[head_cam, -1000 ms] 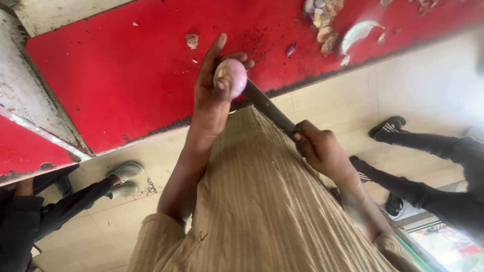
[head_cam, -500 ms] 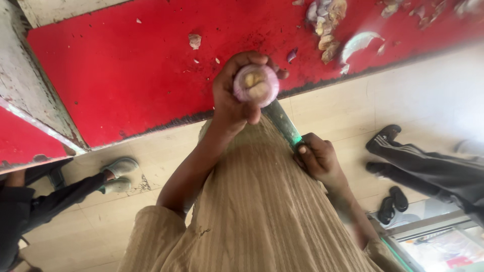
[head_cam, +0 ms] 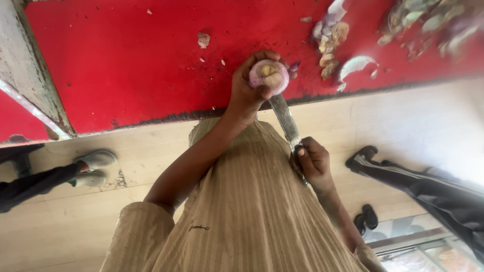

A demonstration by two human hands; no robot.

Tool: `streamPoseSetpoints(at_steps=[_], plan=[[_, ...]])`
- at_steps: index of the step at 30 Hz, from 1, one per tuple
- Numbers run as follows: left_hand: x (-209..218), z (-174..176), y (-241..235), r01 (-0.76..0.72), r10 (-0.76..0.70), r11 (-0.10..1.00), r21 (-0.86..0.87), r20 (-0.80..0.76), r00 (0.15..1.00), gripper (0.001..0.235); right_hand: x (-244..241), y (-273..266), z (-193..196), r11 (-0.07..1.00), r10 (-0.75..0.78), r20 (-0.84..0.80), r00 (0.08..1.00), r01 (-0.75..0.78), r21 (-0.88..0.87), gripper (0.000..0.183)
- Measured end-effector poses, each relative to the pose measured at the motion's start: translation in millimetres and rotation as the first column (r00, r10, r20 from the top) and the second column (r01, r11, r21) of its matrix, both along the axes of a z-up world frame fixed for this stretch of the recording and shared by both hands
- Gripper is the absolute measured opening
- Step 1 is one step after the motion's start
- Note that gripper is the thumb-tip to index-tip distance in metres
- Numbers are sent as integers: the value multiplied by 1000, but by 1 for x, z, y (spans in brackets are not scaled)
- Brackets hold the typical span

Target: The person peels red onions using a knife on a red cutting board. They hold the onion in one hand and use the knife to remove the outer layers, discarding the peels onto the board. The person handles multiple onions sequentially, peeling each one before moving to the next.

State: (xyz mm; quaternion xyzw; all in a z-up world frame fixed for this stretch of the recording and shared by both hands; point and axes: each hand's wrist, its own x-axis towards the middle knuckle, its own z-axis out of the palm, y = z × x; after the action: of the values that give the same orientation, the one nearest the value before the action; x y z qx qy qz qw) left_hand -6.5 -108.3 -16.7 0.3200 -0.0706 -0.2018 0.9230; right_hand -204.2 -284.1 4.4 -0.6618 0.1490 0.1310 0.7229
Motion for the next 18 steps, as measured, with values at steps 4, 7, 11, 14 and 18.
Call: streamPoseSetpoints(at_steps=[4, 7, 11, 14, 18], plan=[[2, -2, 1, 74, -75, 991, -112, 0, 997, 85, 3, -5, -16, 991, 2, 54, 999, -10, 133, 18], [5, -1, -1, 101, -94, 989, -109, 67, 993, 83, 12, -8, -22, 974, 31, 54, 998, -43, 222, 20], [6, 3, 0, 109, -107, 975, -193, 19, 994, 81, 19, 0, -27, 998, 3, -40, 999, -1, 70, 16], [6, 5, 0, 33, -34, 980, -197, -2, 999, 80, 21, 8, -22, 988, 34, -7, 999, -35, -153, 20], [10, 14, 5, -62, 69, 975, -212, 27, 997, 79, 36, 19, -19, 918, 143, 164, 976, -69, -392, 22]])
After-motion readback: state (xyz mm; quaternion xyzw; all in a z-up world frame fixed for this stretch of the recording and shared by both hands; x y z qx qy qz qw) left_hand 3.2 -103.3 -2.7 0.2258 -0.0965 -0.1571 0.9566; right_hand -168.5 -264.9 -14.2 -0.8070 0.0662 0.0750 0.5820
